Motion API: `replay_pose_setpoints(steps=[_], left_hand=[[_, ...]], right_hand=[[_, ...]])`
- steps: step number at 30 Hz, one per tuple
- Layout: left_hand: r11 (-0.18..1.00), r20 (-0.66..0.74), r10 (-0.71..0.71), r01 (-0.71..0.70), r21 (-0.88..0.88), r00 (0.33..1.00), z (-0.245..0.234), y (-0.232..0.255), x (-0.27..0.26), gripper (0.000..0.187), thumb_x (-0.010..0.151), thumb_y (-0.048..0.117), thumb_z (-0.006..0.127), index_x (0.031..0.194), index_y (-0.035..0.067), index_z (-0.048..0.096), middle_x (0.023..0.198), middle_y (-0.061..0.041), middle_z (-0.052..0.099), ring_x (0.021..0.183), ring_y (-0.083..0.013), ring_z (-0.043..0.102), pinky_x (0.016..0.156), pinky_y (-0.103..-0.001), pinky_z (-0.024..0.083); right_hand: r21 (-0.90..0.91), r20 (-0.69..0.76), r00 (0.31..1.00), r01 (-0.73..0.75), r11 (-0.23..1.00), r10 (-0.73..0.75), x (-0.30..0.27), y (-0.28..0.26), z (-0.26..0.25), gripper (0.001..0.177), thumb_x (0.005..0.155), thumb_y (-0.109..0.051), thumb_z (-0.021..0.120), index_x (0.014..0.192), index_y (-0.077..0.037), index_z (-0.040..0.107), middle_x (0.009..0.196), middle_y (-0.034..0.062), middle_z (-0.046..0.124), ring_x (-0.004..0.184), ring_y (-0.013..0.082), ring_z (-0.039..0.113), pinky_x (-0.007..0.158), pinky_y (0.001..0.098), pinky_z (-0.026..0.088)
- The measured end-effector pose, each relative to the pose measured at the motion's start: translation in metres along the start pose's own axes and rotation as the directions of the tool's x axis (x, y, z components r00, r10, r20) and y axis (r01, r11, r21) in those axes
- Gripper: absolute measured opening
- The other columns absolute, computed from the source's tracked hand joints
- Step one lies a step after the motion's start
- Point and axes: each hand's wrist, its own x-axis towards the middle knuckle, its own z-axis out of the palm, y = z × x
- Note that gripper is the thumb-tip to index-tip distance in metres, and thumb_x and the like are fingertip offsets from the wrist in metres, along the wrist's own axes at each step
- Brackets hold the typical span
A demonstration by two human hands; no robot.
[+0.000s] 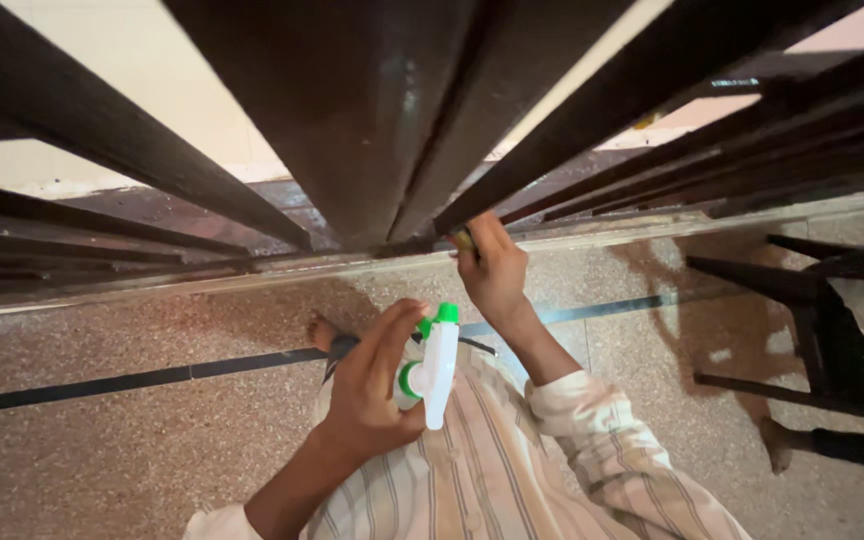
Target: The person cleans the bars of a dark-colored metal gate by spraying them with a liquid from a spray bottle and wiping them down with a multi-colored cloth, repeating the process across different sections of the gate.
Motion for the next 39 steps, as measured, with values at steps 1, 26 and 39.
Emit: replay_pose_setpoints(steps=[1,26,39], left_hand=[[1.000,-0.005,-0.003,0.003,0.002,1.000,-0.002,-0.001,0.001,0.070,0.076,0.018,0.085,0.137,-0.002,0.056,0.140,-0.022,0.060,0.123,-0.0356,0.068,0.102,-0.038,0.056],[0.999,0.047,0.025,-0.026,0.020,0.999,0.001,-0.004,-0.001,0.068,0.077,0.016,0.083,0.134,-0.005,0.055,0.137,-0.026,0.059,0.122,-0.0404,0.067,0.102,-0.042,0.055],[0.999,-0.020,-0.007,0.008,0.048,1.000,-0.010,-0.007,-0.011,0.068,0.075,0.018,0.084,0.133,-0.004,0.056,0.137,-0.025,0.061,0.118,-0.0381,0.070,0.097,-0.040,0.058]], right_hand=[[0.029,0.029,0.999,-0.023,0.999,0.022,-0.003,-0.001,-0.001,0.032,0.086,0.008,0.073,0.112,-0.009,0.070,0.107,0.0136,0.073,0.092,0.0345,0.072,0.074,0.0374,0.057],[0.916,-0.264,0.963,0.270,0.297,-0.061,0.096,-0.107,-0.100,0.042,0.115,-0.030,0.033,0.134,0.002,0.055,0.135,0.0193,0.059,0.113,0.0223,0.063,0.097,0.0400,0.054],[0.937,0.349,0.846,-0.321,-0.138,0.402,0.017,0.063,0.086,0.035,0.106,-0.039,0.039,0.093,-0.009,0.051,0.069,0.0122,0.055,0.059,0.0240,0.054,0.055,0.0381,0.046]])
